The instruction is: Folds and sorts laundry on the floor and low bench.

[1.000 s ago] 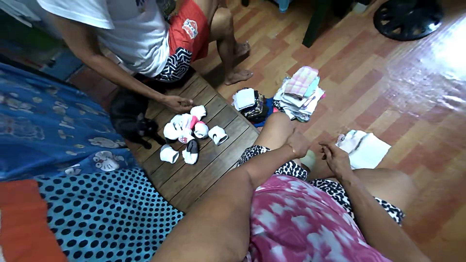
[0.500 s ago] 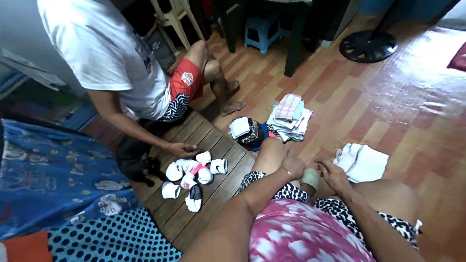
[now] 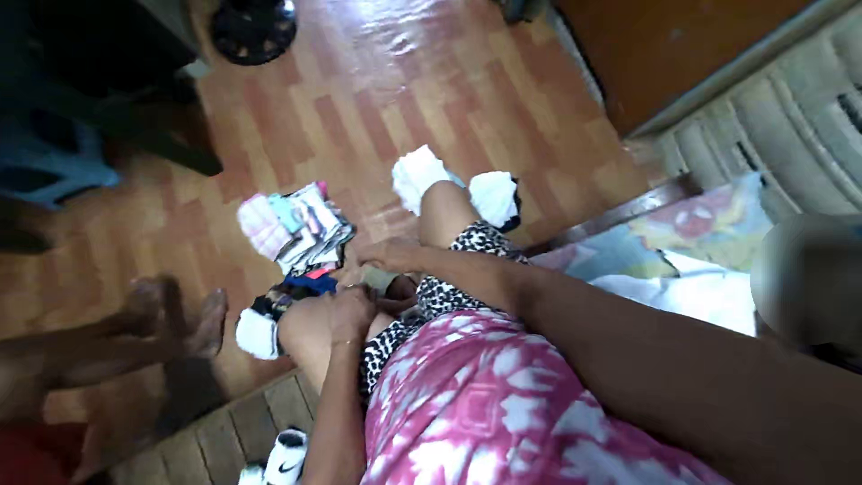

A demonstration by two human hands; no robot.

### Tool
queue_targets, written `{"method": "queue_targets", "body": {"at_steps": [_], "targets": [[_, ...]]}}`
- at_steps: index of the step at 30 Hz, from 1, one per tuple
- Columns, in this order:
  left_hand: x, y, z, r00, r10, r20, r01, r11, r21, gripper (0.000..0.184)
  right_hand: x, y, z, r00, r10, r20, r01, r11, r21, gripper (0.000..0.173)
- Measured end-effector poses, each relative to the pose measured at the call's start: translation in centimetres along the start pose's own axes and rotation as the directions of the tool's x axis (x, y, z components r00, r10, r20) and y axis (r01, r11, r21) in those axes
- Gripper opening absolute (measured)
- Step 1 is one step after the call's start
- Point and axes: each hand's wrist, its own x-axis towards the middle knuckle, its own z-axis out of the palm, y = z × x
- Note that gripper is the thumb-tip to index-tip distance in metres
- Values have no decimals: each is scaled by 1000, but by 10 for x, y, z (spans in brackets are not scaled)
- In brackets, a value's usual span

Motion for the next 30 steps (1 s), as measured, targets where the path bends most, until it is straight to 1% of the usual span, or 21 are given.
{"method": "queue_targets", "body": {"at_steps": [2, 4, 7, 10, 14, 17, 20, 22, 25, 28, 30], "targets": [[2, 3, -1, 1000, 1, 25, -2, 999, 33, 44, 1, -11, -2, 999, -33, -9, 33, 999, 15, 27], [3, 6, -4, 998, 6, 55, -9, 998, 56, 44, 3, -22, -4, 999, -46, 22, 45, 998, 50, 26], [3, 11, -5, 997, -12, 76, 5, 996, 86, 46, 4, -33, 1, 995, -101, 6, 101, 992, 78, 24], [1, 18, -9, 993, -57, 106, 41, 988, 146, 54, 1, -46, -8, 994, -101, 40, 94, 983, 158, 30], [3, 23, -8, 988, -104, 118, 81, 980, 181, 61, 2, -51, -8, 996, -69, 57, 57, 981, 183, 34], [8, 17, 2, 995, -72, 64, 60, 982, 178, 60, 4, -48, -3, 998, -45, 54, 35, 985, 170, 31], [5, 16, 2, 998, -48, 46, 41, 988, 147, 59, 7, -47, 0, 997, -35, 75, 23, 987, 157, 26], [4, 14, 4, 1000, -16, 4, 16, 988, 154, 57, 8, -49, 0, 997, -32, 66, 21, 989, 148, 24], [1, 13, 2, 999, -38, 11, 36, 984, 173, 58, 7, -54, 1, 998, -17, 60, 8, 991, 136, 25], [0, 13, 9, 998, 9, -54, -4, 996, 85, 60, -8, -61, -7, 997, 29, 75, -37, 995, 95, 24], [-1, 15, 5, 999, 16, -50, -12, 996, 93, 61, -14, -65, -12, 997, 48, 65, -53, 995, 85, 22]]}}
